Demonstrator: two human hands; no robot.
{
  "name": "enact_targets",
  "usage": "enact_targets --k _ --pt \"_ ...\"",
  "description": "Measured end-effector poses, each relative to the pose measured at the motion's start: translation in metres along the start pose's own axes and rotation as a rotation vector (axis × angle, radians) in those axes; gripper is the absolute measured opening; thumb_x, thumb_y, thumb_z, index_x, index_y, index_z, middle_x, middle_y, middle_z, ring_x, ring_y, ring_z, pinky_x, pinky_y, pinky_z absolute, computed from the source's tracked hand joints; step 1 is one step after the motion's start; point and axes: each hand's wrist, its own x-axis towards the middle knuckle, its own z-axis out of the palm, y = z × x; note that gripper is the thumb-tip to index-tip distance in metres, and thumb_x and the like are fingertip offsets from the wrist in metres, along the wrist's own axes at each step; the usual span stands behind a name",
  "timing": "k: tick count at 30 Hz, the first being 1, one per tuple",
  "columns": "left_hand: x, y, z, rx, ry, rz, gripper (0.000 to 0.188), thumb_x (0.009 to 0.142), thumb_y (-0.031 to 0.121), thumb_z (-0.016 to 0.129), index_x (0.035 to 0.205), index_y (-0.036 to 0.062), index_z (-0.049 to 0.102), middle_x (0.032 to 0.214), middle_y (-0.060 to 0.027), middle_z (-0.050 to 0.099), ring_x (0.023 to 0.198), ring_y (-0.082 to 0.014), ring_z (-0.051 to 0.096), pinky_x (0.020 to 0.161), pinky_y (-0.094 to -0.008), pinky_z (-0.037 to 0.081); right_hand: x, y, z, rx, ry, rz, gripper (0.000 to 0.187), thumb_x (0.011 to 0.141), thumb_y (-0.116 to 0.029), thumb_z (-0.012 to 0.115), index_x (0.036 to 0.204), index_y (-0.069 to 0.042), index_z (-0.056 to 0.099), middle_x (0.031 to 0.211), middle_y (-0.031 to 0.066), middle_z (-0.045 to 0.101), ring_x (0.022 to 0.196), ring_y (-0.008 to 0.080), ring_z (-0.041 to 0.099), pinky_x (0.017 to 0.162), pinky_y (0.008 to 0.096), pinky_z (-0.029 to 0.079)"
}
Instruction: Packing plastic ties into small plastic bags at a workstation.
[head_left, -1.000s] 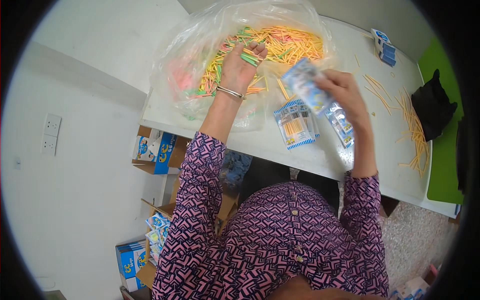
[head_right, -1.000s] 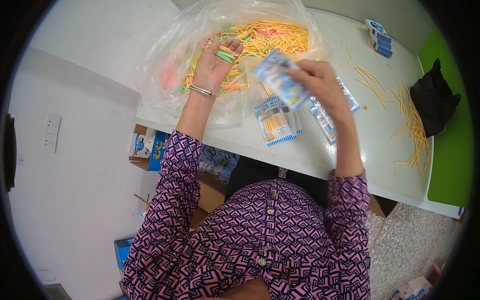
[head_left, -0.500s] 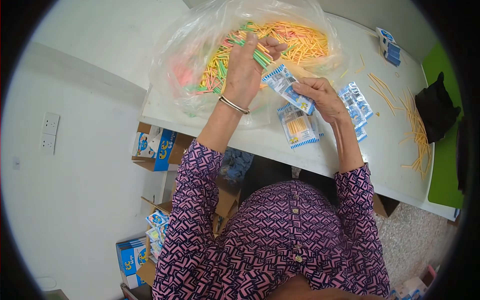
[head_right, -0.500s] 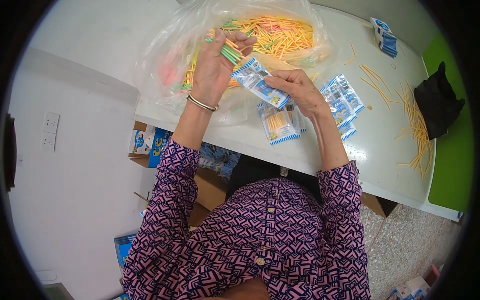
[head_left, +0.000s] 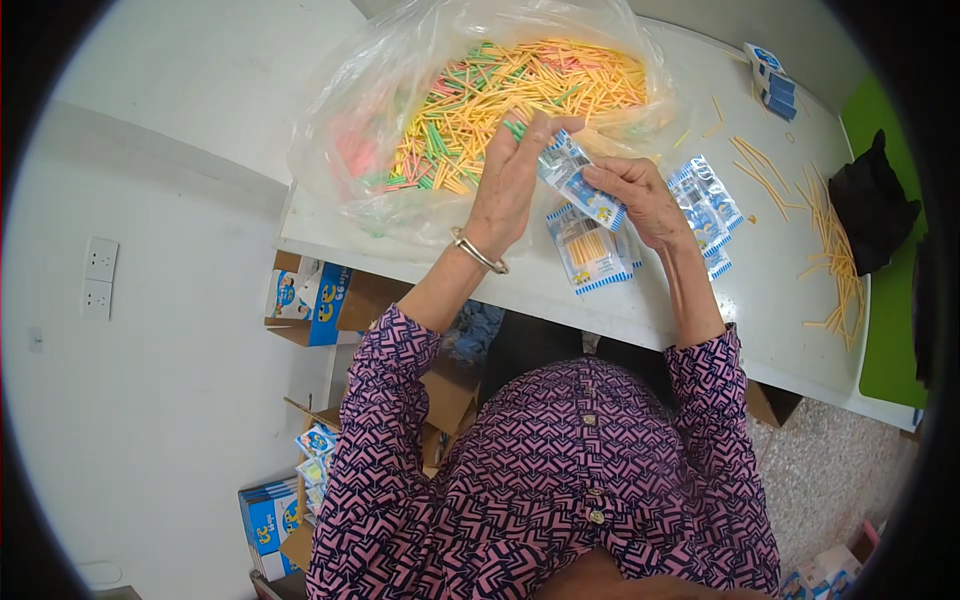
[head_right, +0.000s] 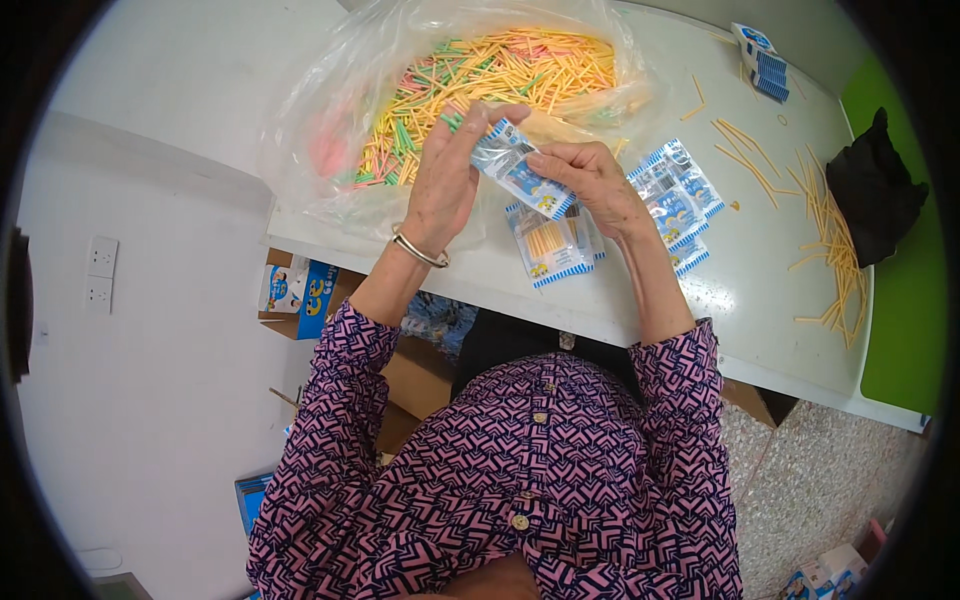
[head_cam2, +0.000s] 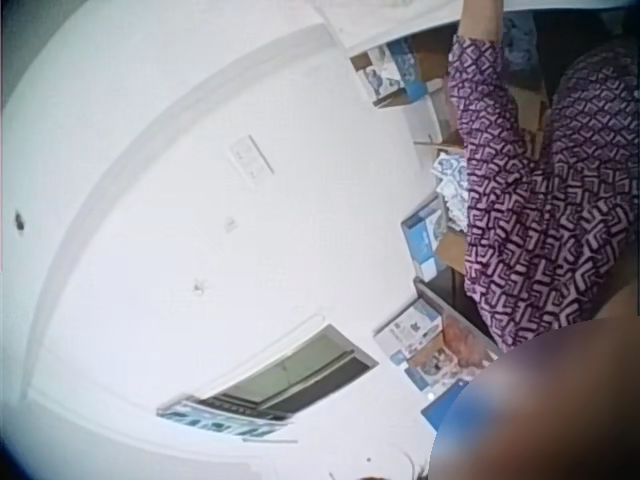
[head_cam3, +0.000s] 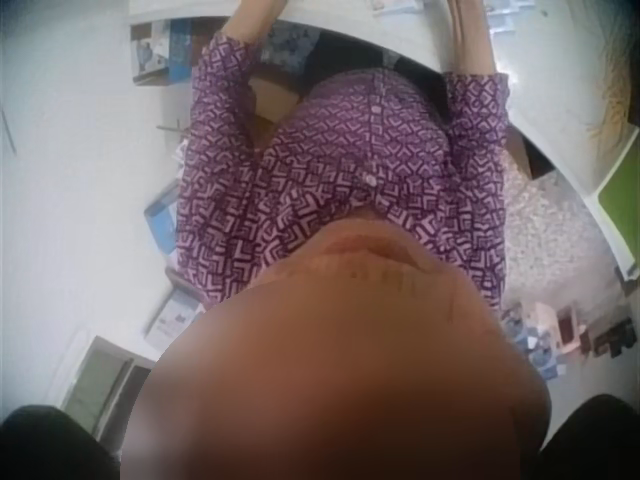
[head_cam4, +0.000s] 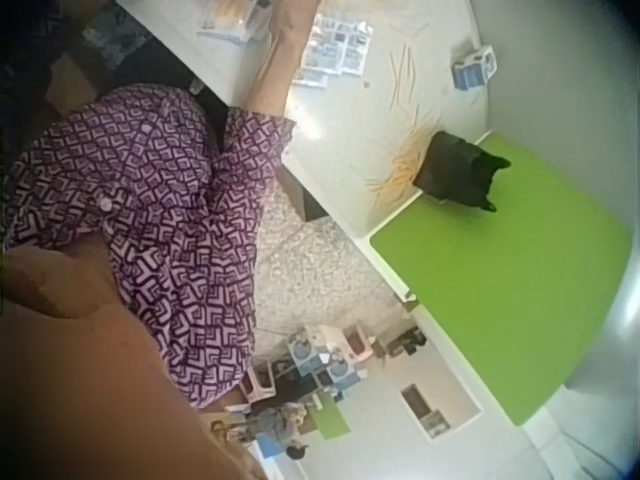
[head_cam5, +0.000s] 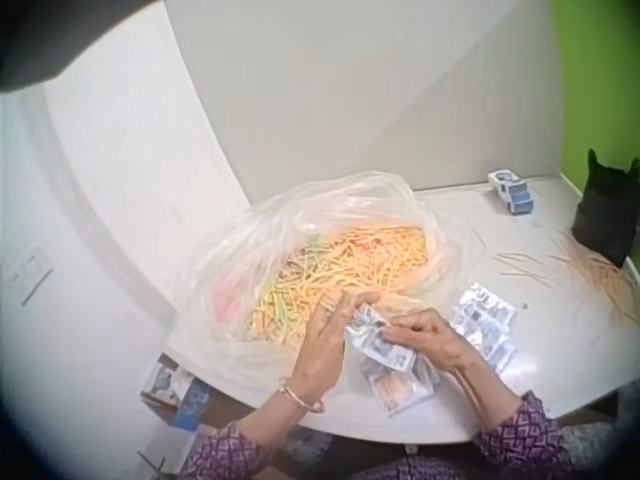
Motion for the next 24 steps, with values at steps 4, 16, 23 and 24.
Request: enact_targets --k 4,16,23,24 --pt "-0.005 0.009 -0.004 0.241 -0.108 0.04 0.033 0.095 0.03 0.049 0.112 0.0017 0.052 0.107 -0.009 0.06 0.092 -0.0104 0.055 0.082 -0.0278 0.045 -0.002 0.004 -0.002 -0.021 0.03 -0.018 0.024 0.087 -0.019 0.064 0.1 0.0 0.067 0.087 0.0007 0.066 0.077 0.0041 0.057 0.07 0.0192 0.045" --pt "0.002 0.021 -0.02 0.883 -0.288 0.136 0.036 0.085 0.01 0.062 0.118 0.0012 0.049 0.105 -0.007 0.061 0.09 -0.0106 0.059 0.074 -0.0237 0.05 0.0 -0.001 0.012 0.015 -0.023 -0.076 0.027 0.087 -0.02 0.063 0.104 0.001 0.065 0.096 0.0024 0.065 0.087 0.0052 0.057 0.076 0.0211 0.045" --pt "0.031 0.03 -0.053 0.316 -0.297 -0.155 0.031 0.086 0.012 0.061 0.115 0.0035 0.054 0.103 -0.0074 0.064 0.09 -0.0131 0.061 0.081 -0.0264 0.05 -0.008 -0.004 -0.004 -0.183 0.014 -0.003 0.028 0.083 -0.023 0.067 0.098 0.001 0.067 0.087 0.0042 0.067 0.079 0.0071 0.059 0.077 0.0228 0.045" --pt "0.035 0.03 -0.066 0.36 -0.228 -0.17 0.028 0.088 0.015 0.06 0.113 0.0033 0.056 0.103 -0.0071 0.064 0.089 -0.014 0.062 0.081 -0.027 0.05 -0.008 -0.005 -0.008 -0.201 0.047 -0.014 0.027 0.083 -0.023 0.067 0.095 0.001 0.068 0.084 0.004 0.068 0.077 0.0073 0.059 0.076 0.0228 0.045"
